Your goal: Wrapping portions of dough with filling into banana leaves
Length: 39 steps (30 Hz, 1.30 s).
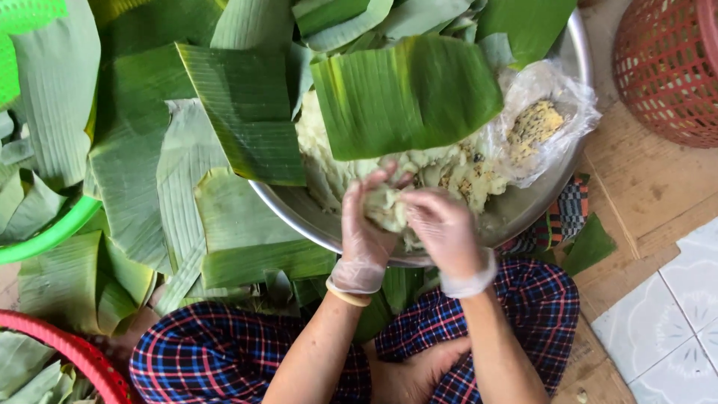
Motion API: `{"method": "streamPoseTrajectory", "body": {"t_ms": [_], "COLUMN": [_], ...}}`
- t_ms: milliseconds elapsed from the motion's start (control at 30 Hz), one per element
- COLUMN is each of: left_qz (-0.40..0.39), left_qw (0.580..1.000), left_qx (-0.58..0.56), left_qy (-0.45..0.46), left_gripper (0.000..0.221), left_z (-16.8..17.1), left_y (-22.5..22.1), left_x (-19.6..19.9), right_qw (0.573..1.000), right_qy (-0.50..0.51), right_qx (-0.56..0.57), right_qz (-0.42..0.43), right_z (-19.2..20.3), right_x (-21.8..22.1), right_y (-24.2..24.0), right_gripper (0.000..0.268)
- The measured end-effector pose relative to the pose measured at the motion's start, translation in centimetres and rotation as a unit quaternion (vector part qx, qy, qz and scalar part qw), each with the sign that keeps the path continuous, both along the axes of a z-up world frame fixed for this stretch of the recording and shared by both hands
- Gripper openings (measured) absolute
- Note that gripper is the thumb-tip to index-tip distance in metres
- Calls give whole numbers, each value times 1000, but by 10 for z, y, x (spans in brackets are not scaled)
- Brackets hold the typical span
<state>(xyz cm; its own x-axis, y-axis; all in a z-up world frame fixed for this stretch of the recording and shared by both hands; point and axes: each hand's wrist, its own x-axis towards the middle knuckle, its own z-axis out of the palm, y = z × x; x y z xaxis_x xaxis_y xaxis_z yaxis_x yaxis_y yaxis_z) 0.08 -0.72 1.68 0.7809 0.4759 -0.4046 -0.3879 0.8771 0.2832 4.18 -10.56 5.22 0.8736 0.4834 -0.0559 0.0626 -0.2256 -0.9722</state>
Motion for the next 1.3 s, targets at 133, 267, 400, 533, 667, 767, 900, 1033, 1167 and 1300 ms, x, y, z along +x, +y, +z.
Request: {"method": "streamPoseTrajectory", "body": {"t_ms": [133,267,400,533,667,767,900,1033,1167,1300], "left_qz": [-16,-5,-17,-27,6,25,20,44,96,6], "left_qw": [992,993,994,995,987,981,981,971,971,963], "left_qx": [111,-4,-55,3,63,90,87,77,79,256], "left_qy": [56,122,91,93,147,169,172,220,204,84], "left_gripper": [32,31,30,19,23,22,19,16,20,57], "left_z": [-24,-5,-2,2,6,3,-1,30,43,46], "left_y": [6,9,11,11,10,6,8,24,66,36], "left_x": [-1,-1,8,8,5,8,4,-1,-12,-14], "right_qw": [978,993,977,954,959,975,973,955,907,963], "right_qy": [-204,-71,-171,-285,-266,-210,-208,-234,-171,-228], "right_qx": [-34,50,-67,-94,-100,-75,-103,-166,-344,26], "right_qz": [-14,79,107,24,20,20,12,70,171,142], "right_z": [-8,4,2,-6,-22,16,-8,-49,-7,14], "right_x": [-10,1,-6,-23,-22,-24,-31,-22,7,-1], "right_y": [35,20,0,14,14,14,14,-8,-18,20], "right_gripper": [6,27,43,29,22,23,15,14,15,73]}}
